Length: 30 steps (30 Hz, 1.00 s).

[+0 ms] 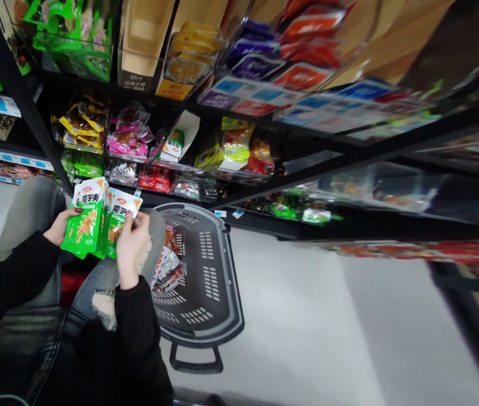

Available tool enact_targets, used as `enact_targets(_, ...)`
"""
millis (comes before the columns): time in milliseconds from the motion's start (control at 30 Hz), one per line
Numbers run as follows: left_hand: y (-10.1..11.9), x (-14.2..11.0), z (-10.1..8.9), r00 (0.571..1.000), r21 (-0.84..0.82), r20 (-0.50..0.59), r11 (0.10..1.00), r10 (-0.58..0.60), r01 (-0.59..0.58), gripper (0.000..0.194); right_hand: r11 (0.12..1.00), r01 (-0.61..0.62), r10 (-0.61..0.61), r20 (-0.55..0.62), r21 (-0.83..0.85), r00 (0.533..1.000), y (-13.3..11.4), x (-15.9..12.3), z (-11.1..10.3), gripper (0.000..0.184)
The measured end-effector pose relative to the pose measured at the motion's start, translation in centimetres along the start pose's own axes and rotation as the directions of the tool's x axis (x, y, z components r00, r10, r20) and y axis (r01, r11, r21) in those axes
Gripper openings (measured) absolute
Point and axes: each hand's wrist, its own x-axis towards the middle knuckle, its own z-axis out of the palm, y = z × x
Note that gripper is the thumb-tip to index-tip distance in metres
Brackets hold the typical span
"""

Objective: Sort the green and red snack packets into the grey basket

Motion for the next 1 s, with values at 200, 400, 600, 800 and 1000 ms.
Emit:
enact_targets(200,-0.6,0.1,0.1,0.999,0.025,-0.033,0.999,-0.034,0.035,0.038,0.998,0.038,-0.048,0.187,0.054,0.981,0.3,-0.7,1.6,0.025)
enact_targets(400,-0.8,0.6,-0.2,1.0,0.043,-0.024,0.999,0.016,-0.015,0.037,0.998,0.065,-0.065,0.303,0.009,0.951,0.8,-0.4,1.6,0.031)
enact_targets(600,-0.8,0.8,0.0,0.994,0.083,-0.04,0.992,0.098,-0.094,0.035,0.976,0.085,-0.142,0.29,0.201,0.947,-0.6,-0.9,0.6,0.023)
enact_targets(800,-0.8,0.6,0.3,0.973,0.11,-0.018,0.967,0.231,-0.228,0.027,0.946,-0.094,-0.057,0.447,0.309,0.893,0.1,-1.0,0.9,0.022)
enact_targets(1000,-0.2,0.7,0.2,0.976,0.083,-0.086,0.977,0.201,-0.194,0.022,0.681,-0.374,0.126,0.402,0.63,0.907,0.8,0.5,-0.3,0.016)
